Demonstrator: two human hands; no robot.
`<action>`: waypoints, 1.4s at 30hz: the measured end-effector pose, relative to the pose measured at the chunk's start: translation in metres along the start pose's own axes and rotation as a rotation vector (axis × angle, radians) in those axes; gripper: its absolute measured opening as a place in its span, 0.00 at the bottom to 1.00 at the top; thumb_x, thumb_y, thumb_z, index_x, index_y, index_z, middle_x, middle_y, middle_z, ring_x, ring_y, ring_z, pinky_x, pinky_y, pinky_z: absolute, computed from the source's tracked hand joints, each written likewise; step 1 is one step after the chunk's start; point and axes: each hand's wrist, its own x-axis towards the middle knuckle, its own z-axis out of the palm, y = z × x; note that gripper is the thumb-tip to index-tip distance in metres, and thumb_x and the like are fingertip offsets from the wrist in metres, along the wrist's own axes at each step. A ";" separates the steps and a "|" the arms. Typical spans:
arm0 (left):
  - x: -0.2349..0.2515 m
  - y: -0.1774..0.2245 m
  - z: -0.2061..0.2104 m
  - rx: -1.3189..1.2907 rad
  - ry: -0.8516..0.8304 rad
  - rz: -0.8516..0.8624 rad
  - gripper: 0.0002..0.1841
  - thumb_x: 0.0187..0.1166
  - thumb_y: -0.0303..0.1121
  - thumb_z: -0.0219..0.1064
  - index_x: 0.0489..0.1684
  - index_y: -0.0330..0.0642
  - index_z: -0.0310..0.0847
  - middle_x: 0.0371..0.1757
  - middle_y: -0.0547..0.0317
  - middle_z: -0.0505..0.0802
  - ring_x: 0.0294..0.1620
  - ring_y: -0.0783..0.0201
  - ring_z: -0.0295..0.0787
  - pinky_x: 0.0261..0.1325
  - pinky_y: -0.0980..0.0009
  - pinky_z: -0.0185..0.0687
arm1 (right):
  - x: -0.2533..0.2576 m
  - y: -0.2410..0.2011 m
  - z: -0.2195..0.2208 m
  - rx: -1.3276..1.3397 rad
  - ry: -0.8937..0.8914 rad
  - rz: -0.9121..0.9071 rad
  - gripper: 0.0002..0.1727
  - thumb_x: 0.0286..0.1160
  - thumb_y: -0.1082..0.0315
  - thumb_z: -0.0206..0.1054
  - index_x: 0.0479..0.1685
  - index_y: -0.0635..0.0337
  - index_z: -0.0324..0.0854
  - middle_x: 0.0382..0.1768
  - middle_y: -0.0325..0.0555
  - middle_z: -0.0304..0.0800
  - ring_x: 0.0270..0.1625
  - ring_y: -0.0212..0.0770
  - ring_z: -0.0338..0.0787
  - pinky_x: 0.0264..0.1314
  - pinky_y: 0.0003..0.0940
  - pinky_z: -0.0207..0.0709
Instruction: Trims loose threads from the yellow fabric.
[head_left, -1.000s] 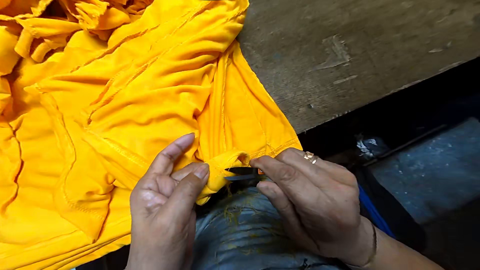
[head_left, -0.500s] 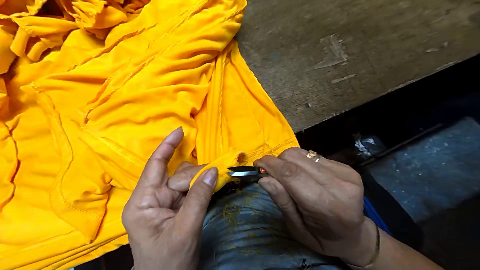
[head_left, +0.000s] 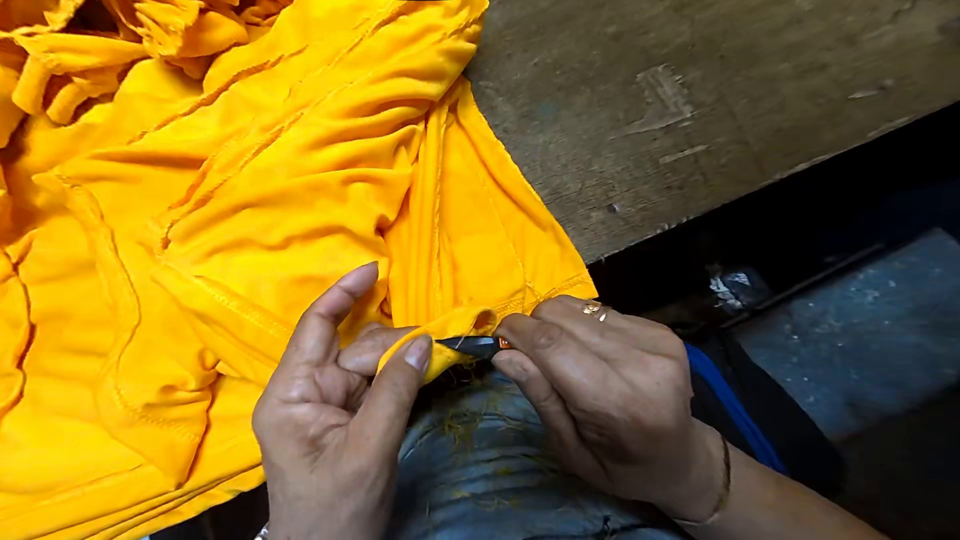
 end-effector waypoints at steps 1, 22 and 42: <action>0.001 0.000 -0.001 0.009 -0.012 0.003 0.29 0.75 0.19 0.65 0.80 0.33 0.68 0.38 0.53 0.96 0.37 0.65 0.95 0.43 0.72 0.92 | 0.000 0.002 0.001 0.071 0.006 0.015 0.18 0.89 0.63 0.55 0.37 0.64 0.89 0.24 0.39 0.78 0.27 0.32 0.77 0.25 0.26 0.65; 0.035 0.019 -0.032 0.291 -0.182 0.045 0.26 0.77 0.24 0.65 0.77 0.40 0.72 0.35 0.64 0.95 0.29 0.71 0.92 0.31 0.80 0.89 | 0.018 0.018 0.008 0.733 -0.174 0.139 0.05 0.67 0.79 0.67 0.36 0.64 0.87 0.29 0.35 0.86 0.29 0.22 0.81 0.27 0.15 0.75; 0.050 0.048 -0.119 0.583 -0.169 0.308 0.11 0.84 0.23 0.60 0.59 0.29 0.82 0.55 0.55 0.90 0.57 0.68 0.88 0.64 0.73 0.81 | -0.015 0.039 -0.013 0.382 -0.143 0.119 0.13 0.66 0.70 0.72 0.50 0.61 0.88 0.35 0.34 0.89 0.33 0.22 0.84 0.33 0.16 0.80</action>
